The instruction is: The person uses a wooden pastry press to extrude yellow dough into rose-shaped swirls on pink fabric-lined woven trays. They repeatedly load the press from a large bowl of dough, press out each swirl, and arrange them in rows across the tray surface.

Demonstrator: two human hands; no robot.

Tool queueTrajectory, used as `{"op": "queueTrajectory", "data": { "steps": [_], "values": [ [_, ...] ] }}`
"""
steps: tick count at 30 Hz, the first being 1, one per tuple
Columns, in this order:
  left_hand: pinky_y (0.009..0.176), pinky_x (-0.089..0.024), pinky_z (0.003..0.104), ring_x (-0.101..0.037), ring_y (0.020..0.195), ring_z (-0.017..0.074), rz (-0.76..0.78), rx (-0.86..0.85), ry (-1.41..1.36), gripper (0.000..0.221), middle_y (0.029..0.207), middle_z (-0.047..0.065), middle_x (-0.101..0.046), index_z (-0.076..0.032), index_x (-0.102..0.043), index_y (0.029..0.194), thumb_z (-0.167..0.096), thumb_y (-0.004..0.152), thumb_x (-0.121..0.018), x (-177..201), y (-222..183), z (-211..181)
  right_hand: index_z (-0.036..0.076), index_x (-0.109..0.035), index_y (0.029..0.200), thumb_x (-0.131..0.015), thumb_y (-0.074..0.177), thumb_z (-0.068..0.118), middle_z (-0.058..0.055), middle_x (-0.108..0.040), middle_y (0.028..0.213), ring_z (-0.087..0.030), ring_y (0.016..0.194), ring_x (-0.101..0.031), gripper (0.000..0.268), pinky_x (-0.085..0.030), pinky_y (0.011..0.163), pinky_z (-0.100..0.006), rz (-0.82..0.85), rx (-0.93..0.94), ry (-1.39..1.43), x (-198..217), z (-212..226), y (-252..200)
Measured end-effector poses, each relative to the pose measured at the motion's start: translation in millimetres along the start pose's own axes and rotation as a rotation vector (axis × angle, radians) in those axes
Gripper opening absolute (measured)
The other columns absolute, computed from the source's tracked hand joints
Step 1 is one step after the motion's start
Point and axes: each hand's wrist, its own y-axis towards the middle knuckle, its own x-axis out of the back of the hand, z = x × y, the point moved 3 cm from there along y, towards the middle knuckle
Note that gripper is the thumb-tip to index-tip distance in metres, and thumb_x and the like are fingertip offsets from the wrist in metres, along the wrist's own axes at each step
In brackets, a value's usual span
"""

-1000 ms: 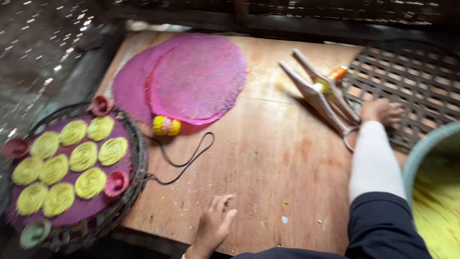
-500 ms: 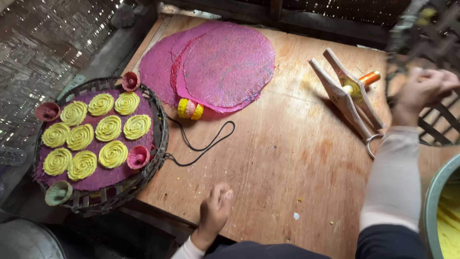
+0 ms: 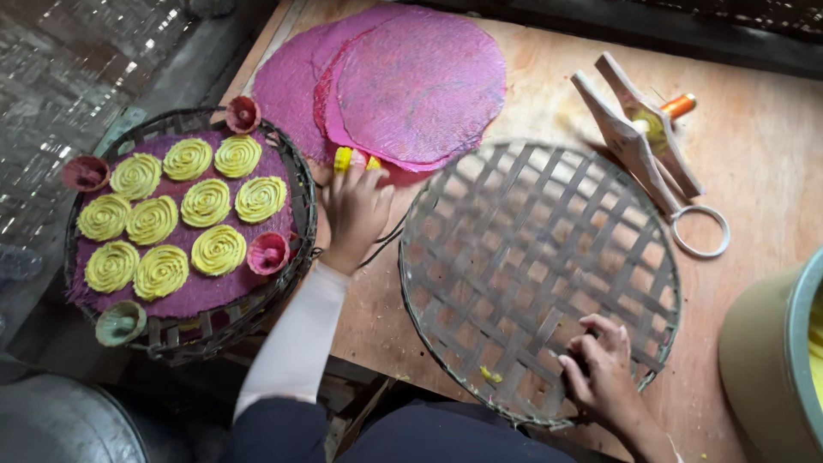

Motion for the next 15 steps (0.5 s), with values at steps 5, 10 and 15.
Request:
{"op": "queueTrajectory", "data": {
  "steps": [5, 10, 15],
  "values": [
    [0.090, -0.040, 0.049, -0.053, 0.110, 0.0334, 0.300, -0.108, 0.220, 0.012, 0.110, 0.012, -0.060, -0.015, -0.074, 0.095, -0.016, 0.082, -0.072, -80.8, 45.6, 6.9, 0.007, -0.066, 0.087, -0.078, 0.073, 0.022, -0.017, -0.050, 0.128, -0.036, 0.123, -0.046, 0.024, -0.028, 0.112, -0.056, 0.006, -0.047, -0.080, -30.6, -15.7, -32.6],
    [0.085, -0.040, 0.045, -0.052, 0.108, 0.0330, 0.319, -0.337, 0.303, 0.020, 0.113, 0.015, -0.058, -0.014, -0.071, 0.090, -0.008, 0.070, -0.070, -152.8, 38.3, 14.7, 0.010, -0.068, 0.095, -0.081, 0.071, 0.028, -0.015, -0.051, 0.128, -0.035, 0.121, -0.047, 0.033, -0.031, 0.109, -0.053, -0.042, -0.134, -0.150, -37.8, -16.4, -38.8],
    [0.086, -0.039, 0.043, -0.052, 0.105, 0.0293, 0.260, -0.401, 0.240, 0.012, 0.108, 0.011, -0.060, -0.015, -0.068, 0.088, -0.009, 0.077, -0.070, -174.7, 47.2, 23.8, 0.008, -0.064, 0.120, -0.078, 0.076, 0.029, -0.018, -0.049, 0.129, -0.035, 0.120, -0.047, 0.051, -0.036, 0.104, -0.047, -0.271, -0.144, -0.121, -14.6, -12.1, -33.2]
  ]
}}
